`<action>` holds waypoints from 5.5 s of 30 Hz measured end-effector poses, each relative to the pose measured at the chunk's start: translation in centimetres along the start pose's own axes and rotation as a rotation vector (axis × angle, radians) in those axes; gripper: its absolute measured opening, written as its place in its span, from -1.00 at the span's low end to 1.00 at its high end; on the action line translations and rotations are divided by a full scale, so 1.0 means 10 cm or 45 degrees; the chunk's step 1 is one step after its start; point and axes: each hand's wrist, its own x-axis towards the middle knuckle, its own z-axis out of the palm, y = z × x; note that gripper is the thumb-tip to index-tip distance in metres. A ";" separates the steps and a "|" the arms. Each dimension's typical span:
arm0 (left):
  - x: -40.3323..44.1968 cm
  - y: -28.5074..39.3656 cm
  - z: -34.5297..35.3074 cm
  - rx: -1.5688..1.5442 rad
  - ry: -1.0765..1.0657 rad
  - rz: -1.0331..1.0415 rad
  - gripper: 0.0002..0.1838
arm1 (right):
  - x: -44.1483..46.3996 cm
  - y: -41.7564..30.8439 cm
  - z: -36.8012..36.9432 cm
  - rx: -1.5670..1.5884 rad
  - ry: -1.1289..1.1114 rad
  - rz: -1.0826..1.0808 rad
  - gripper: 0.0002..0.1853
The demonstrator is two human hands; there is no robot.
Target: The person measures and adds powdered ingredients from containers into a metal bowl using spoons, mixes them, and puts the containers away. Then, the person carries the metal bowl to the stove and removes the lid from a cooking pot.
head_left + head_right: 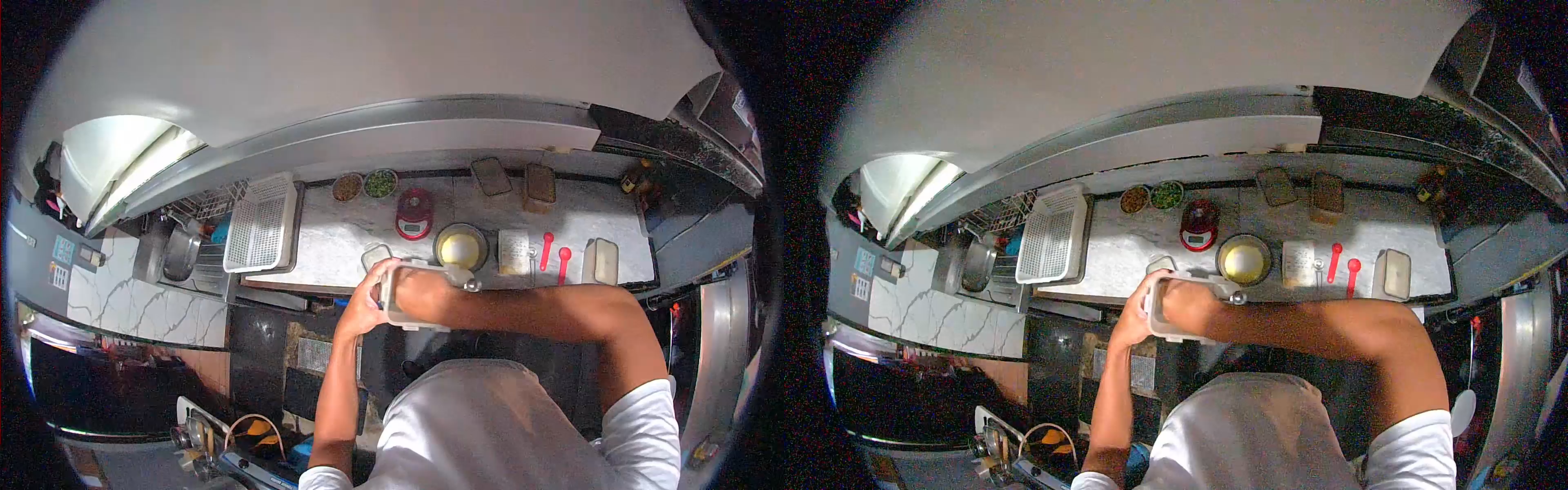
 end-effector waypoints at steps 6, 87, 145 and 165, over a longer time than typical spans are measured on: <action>-0.05 0.09 -0.08 0.010 -0.012 -0.096 0.25 | -0.09 0.03 -0.35 -0.085 -0.610 -0.214 -0.76; 0.01 -0.37 -0.67 0.496 -0.286 -0.044 0.30 | -0.87 1.14 -0.10 1.988 -0.778 0.543 -0.59; -2.02 -1.35 -0.07 -0.017 0.945 -0.330 0.35 | -0.04 0.59 1.76 0.388 0.152 0.136 -0.18; -2.39 -1.39 0.00 0.173 1.230 -0.413 0.26 | -0.08 0.21 1.41 0.580 0.316 0.441 -0.62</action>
